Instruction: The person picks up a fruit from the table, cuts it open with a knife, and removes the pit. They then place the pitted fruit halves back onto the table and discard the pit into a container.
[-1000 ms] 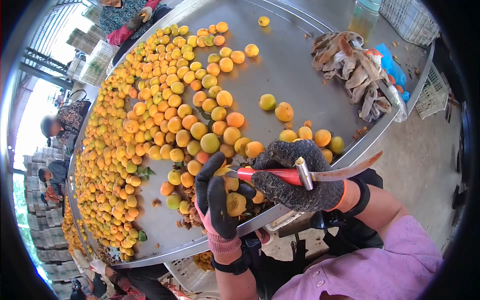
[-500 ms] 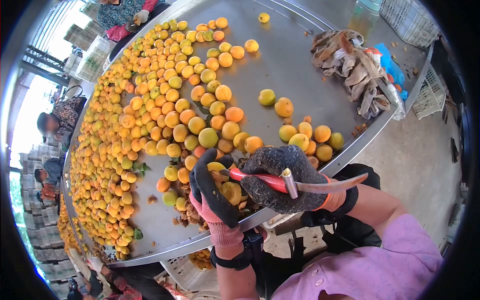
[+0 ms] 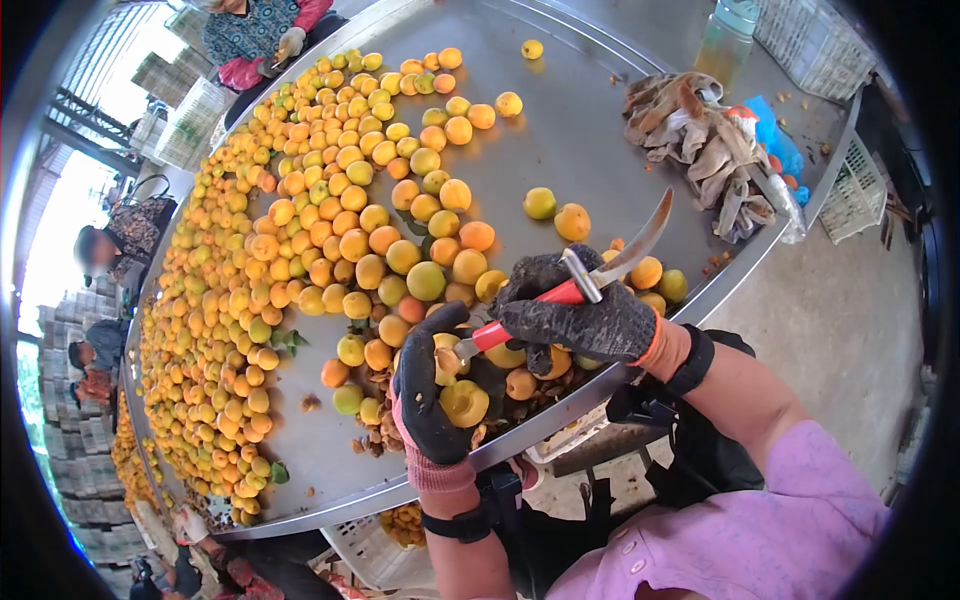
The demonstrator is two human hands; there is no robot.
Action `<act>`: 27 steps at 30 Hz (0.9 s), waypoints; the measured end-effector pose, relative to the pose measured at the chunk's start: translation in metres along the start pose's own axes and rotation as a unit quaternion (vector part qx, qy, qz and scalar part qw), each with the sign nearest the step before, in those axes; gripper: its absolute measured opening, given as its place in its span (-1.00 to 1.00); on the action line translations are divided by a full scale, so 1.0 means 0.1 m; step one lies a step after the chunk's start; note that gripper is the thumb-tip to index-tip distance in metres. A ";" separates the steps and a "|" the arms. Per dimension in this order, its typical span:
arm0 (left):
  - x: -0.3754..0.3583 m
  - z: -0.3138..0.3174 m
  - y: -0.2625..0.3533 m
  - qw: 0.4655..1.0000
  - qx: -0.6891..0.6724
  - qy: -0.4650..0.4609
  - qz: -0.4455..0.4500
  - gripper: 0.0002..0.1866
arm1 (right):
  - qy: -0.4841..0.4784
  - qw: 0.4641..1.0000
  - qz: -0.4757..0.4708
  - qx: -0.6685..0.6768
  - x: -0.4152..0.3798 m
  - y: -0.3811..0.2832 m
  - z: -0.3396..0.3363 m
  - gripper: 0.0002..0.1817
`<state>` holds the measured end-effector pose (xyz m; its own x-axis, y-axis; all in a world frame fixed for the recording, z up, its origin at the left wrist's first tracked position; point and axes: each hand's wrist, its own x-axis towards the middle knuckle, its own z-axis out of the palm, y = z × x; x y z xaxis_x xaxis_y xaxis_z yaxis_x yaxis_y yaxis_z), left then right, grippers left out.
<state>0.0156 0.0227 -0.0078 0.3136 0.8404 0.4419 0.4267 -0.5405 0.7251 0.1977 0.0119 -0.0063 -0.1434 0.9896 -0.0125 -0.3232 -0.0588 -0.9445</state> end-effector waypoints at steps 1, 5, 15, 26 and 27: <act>0.00 -0.01 -0.02 0.999 -0.034 -0.005 0.023 -0.65 | -0.016 0.999 0.005 -0.036 0.01 -0.04 0.01 -0.83; -0.09 0.07 -0.17 0.905 -0.271 0.035 -0.326 -0.59 | -0.073 0.921 -0.256 -0.283 -0.06 -0.04 0.17 -0.84; -0.11 0.06 -0.08 0.884 -0.313 0.122 -0.326 -0.40 | 0.049 0.998 0.034 0.013 0.03 0.12 0.28 -0.78; -0.13 -0.05 -0.06 0.927 -0.269 0.008 -0.260 -0.62 | -0.065 0.966 -0.038 -0.247 0.06 -0.10 0.25 -0.75; -0.14 -0.07 -0.08 0.928 -0.268 0.007 -0.261 -0.62 | -0.059 0.994 0.076 -0.055 0.12 -0.06 0.12 -0.78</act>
<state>0.0021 0.0157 -0.0161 0.1704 0.9846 -0.0388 0.0340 0.0334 0.9989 0.1862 0.0223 0.0031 -0.2936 0.9478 -0.1246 -0.1871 -0.1848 -0.9648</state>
